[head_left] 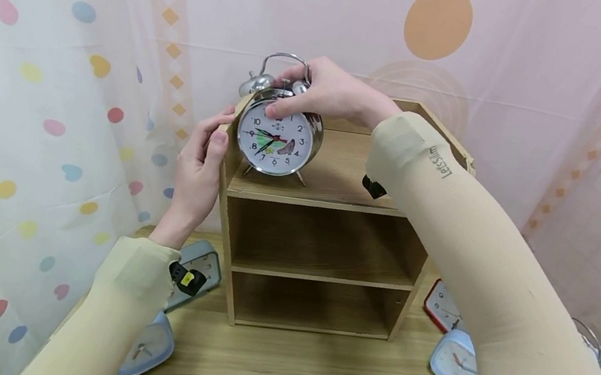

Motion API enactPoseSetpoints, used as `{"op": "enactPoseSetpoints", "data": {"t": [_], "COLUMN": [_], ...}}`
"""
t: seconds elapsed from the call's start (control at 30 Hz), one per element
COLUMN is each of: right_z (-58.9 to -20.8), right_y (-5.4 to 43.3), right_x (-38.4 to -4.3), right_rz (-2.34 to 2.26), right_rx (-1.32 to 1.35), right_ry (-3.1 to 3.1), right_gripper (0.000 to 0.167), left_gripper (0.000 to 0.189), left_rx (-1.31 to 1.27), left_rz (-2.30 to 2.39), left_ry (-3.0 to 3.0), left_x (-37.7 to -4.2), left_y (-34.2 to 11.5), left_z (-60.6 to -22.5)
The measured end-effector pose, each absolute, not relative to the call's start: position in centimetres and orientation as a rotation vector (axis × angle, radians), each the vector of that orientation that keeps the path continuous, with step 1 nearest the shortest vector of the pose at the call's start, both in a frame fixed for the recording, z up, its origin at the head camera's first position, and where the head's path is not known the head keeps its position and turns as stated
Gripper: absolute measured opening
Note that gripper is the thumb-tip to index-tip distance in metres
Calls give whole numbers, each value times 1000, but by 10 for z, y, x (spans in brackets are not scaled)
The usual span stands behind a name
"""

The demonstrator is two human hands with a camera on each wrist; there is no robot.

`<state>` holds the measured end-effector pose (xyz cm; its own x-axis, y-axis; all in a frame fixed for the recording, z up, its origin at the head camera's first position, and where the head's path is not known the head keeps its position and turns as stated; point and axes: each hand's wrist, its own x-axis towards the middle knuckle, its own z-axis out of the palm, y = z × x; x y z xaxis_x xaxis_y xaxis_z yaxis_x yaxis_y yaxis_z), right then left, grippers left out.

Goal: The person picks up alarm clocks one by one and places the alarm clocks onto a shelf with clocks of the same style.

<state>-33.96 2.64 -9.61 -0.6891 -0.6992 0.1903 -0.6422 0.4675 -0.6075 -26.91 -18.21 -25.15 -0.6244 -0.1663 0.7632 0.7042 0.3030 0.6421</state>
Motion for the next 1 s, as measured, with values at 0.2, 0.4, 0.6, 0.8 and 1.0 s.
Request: {"op": "enactPoseSetpoints", "data": {"t": [0.2,0.4,0.6,0.8,1.0], "right_z": [-96,-96,-96,-91,-90], "right_y": [26,25,26,29,34], "right_x": [-340,-341,-339,-334,-328], "right_rz": [-1034,-1032,-1015,-1004,-1001], "right_rx": [-1192,-1190,-1180,-1142,-1137], "right_ry": [2612,2609,2623,2675,2697], "right_gripper": [49,53,67,80,85], "left_gripper": [37,38,38,38,38], "left_rx": [-477,-480,-481,-483,-487], "left_rz": [-1419,-1422,-1426,-1434,-1451], "left_ry": [-1808,-1812,-1809,-1800,-1784], "left_x": [-269,-269,-270,-270,-271], "left_y": [-183,-183,-184,-184,-185], "left_z": [-251,-251,-252,-253,-252]}}
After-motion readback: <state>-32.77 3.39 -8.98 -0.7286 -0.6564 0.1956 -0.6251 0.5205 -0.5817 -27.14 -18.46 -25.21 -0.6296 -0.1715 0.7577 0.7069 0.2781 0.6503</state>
